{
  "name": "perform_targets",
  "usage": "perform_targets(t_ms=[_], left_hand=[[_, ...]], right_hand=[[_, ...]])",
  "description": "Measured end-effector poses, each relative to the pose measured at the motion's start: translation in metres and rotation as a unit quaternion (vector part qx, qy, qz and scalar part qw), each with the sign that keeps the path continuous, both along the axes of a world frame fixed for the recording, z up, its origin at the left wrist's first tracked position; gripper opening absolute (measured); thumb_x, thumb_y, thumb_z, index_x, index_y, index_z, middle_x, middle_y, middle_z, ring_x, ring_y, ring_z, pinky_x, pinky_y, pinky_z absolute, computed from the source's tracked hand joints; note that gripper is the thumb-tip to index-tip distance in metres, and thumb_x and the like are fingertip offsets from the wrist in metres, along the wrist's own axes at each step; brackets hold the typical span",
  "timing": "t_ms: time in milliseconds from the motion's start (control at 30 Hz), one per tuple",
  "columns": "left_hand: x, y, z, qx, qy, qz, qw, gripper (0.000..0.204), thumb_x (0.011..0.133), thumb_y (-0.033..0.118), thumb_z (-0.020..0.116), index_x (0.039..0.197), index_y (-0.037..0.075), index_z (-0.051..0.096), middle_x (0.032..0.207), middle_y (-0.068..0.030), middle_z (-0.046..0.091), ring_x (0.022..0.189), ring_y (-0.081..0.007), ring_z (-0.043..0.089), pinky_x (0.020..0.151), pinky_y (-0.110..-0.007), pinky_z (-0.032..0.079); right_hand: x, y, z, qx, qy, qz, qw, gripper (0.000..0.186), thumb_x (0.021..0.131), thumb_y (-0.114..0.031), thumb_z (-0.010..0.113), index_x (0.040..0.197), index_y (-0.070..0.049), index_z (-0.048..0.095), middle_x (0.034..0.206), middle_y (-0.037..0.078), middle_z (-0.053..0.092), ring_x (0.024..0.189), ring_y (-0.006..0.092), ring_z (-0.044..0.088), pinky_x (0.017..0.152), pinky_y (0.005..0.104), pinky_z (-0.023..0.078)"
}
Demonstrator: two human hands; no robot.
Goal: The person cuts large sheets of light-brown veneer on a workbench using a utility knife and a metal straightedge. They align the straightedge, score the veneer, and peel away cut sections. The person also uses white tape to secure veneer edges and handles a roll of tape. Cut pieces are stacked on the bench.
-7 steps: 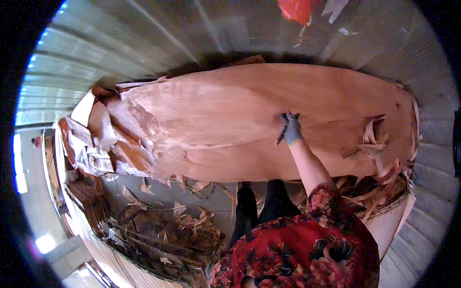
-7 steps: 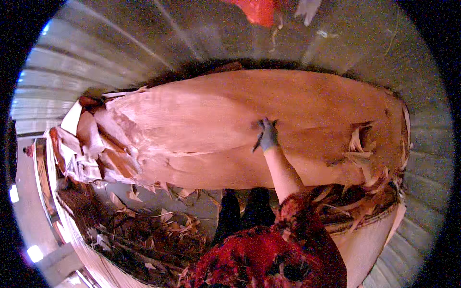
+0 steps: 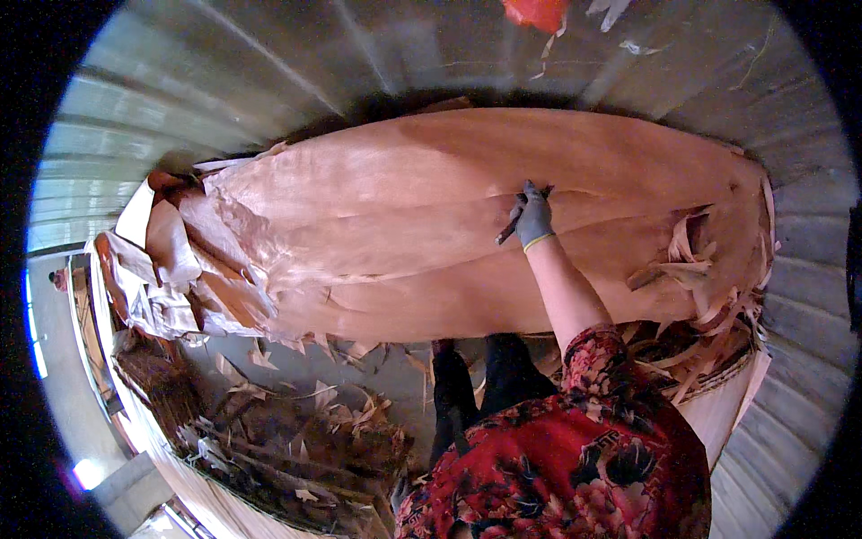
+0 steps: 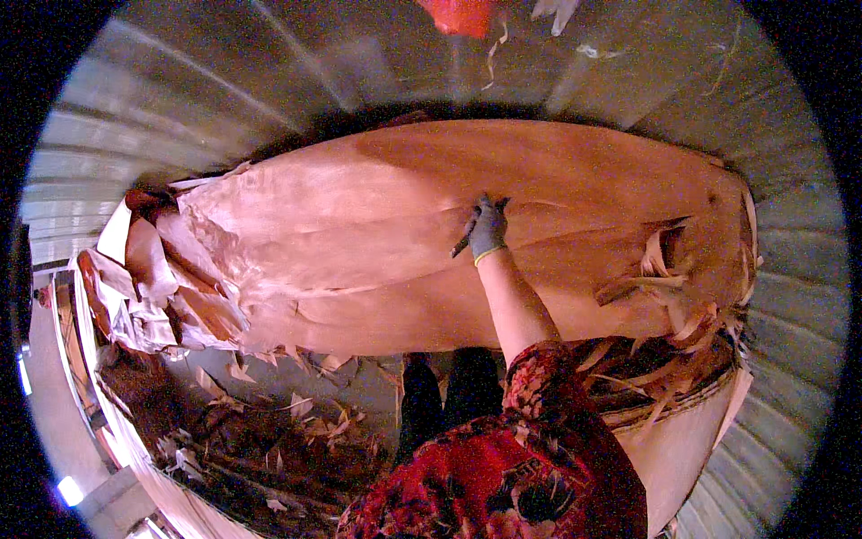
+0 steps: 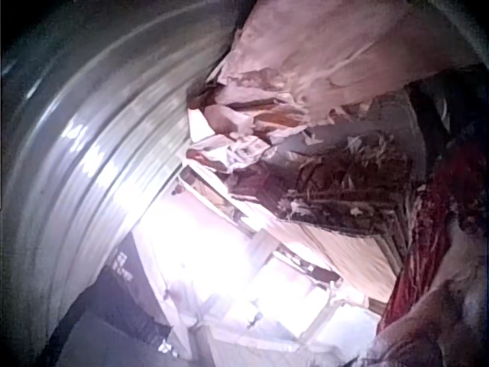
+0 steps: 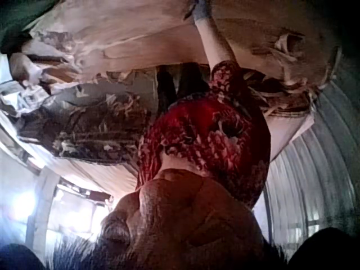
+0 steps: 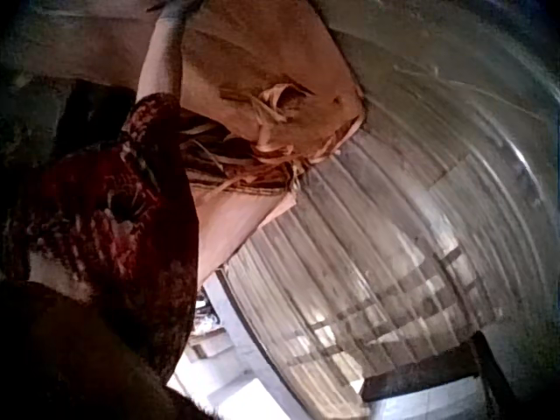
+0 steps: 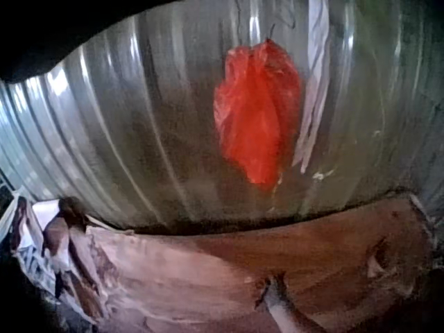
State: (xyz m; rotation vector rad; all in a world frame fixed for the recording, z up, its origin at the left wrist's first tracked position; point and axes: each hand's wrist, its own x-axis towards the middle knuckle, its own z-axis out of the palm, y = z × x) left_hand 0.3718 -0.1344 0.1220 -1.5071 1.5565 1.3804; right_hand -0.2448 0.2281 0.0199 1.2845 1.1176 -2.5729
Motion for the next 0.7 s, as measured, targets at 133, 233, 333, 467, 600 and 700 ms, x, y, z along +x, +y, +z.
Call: perform_targets(t_ms=[133, 233, 333, 467, 600, 700], left_hand=[[-0.068, -0.007, -0.015, 0.056, 0.096, 0.068, 0.992, 0.052, 0.089, 0.039, 0.047, 0.125, 0.004, 0.037, 0.126, -0.0141, 0.044, 0.110, -0.0303, 0.049, 0.088, -0.041, 0.039], [-0.185, 0.003, -0.028, 0.153, 0.214, 0.141, 0.954, 0.059, 0.090, 0.044, 0.044, 0.133, 0.004, 0.032, 0.133, -0.0135, 0.041, 0.115, -0.0288, 0.047, 0.092, -0.041, 0.037], [-0.358, 0.061, -0.020, 0.288, 0.310, 0.230, 0.876, 0.078, 0.086, 0.062, 0.036, 0.138, 0.005, 0.024, 0.140, -0.0146, 0.034, 0.122, -0.0291, 0.041, 0.102, -0.043, 0.029], [-0.474, 0.126, -0.024, 0.381, 0.333, 0.432, 0.747, 0.111, 0.066, 0.083, 0.033, 0.140, 0.002, 0.019, 0.143, -0.0179, 0.027, 0.131, -0.0294, 0.025, 0.110, -0.044, 0.017], [-0.473, 0.091, -0.054, -0.325, 0.568, -0.337, 0.677, 0.082, 0.081, 0.055, 0.051, 0.138, 0.000, 0.026, 0.143, -0.0142, 0.027, 0.128, -0.0316, 0.030, 0.108, -0.053, 0.019], [-0.453, 0.061, -0.056, -0.432, 0.538, -0.187, 0.699, 0.069, 0.083, 0.030, 0.061, 0.136, -0.001, 0.029, 0.142, -0.0157, 0.029, 0.124, -0.0314, 0.035, 0.105, -0.053, 0.025]], right_hand=[[0.003, -0.001, 0.047, 0.066, 0.038, -0.067, 0.995, 0.027, 0.081, -0.030, 0.064, 0.068, -0.017, 0.044, 0.053, -0.003, 0.040, 0.041, 0.0095, 0.035, 0.038, 0.0235, 0.030], [0.027, 0.002, 0.072, 0.068, 0.069, -0.048, 0.994, 0.028, 0.082, -0.029, 0.063, 0.067, -0.018, 0.042, 0.052, -0.005, 0.037, 0.041, 0.0087, 0.035, 0.040, 0.0232, 0.032], [0.074, -0.029, 0.141, 0.171, 0.079, 0.050, 0.981, 0.026, 0.083, -0.026, 0.061, 0.068, -0.018, 0.042, 0.052, -0.005, 0.038, 0.042, 0.0067, 0.037, 0.039, 0.0228, 0.031], [0.112, -0.019, 0.207, 0.082, 0.028, 0.036, 0.996, 0.022, 0.077, -0.024, 0.069, 0.072, -0.014, 0.050, 0.054, -0.006, 0.041, 0.042, 0.0061, 0.037, 0.039, 0.0217, 0.030], [0.156, 0.003, 0.215, 0.108, -0.008, 0.048, 0.993, 0.022, 0.077, -0.026, 0.069, 0.074, -0.013, 0.052, 0.056, -0.006, 0.042, 0.045, 0.0062, 0.038, 0.041, 0.0223, 0.031], [0.167, 0.016, 0.215, 0.018, 0.011, -0.016, 1.000, 0.020, 0.079, -0.026, 0.067, 0.082, -0.013, 0.052, 0.061, -0.005, 0.045, 0.047, 0.0064, 0.039, 0.042, 0.0229, 0.032]])
